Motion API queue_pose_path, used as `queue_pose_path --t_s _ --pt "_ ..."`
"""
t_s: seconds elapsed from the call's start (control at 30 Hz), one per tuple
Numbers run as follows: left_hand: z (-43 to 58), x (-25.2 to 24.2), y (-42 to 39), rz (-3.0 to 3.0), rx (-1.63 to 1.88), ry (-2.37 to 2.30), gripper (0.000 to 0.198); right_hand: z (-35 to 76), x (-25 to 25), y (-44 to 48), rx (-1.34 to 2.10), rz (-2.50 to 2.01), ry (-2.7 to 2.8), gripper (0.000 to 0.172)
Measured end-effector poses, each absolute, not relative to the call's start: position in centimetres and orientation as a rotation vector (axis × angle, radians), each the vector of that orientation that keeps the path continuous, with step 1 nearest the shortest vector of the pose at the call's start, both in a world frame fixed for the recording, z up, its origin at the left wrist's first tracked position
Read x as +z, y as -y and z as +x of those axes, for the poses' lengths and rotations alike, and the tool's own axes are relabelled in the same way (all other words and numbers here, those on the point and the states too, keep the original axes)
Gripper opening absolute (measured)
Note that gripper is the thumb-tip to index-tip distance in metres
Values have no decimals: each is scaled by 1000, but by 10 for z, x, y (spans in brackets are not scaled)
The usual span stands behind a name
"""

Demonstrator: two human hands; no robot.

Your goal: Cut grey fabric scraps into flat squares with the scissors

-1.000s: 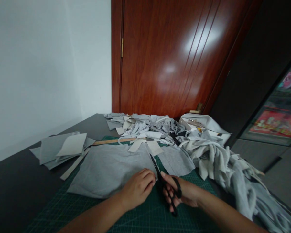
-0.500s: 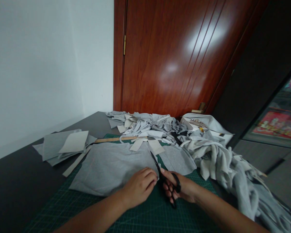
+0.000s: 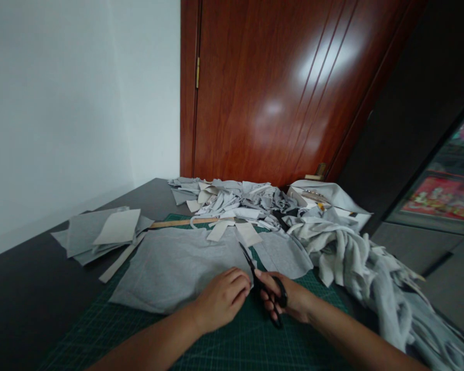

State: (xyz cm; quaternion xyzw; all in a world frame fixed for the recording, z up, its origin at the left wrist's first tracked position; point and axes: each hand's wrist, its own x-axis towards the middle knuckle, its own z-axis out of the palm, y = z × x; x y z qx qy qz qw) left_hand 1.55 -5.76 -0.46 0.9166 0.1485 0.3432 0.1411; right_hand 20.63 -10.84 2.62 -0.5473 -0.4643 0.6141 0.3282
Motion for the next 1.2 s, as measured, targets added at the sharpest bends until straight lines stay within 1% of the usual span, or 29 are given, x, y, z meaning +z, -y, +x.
queue_pose_path --t_s 0.37,0.47,0.67,0.8,0.97,1.2 --pt "15 -5 56 2642 952 -433 12 206 26 108 1537 -1470 1238 63" --pt "15 -5 57 2641 966 -431 11 209 29 109 1586 -1473 1241 63" --pt "15 -4 58 2653 1032 -393 13 218 26 106 1793 -1457 1153 66" --pt "15 -3 59 2652 1054 -356 12 218 24 95 1815 -1460 1163 67" --pt "15 -2 59 2657 1049 -325 10 214 31 81 1814 -1500 1185 73" --pt "16 -2 59 2668 1055 -296 10 214 37 70 1779 -1552 1190 67"
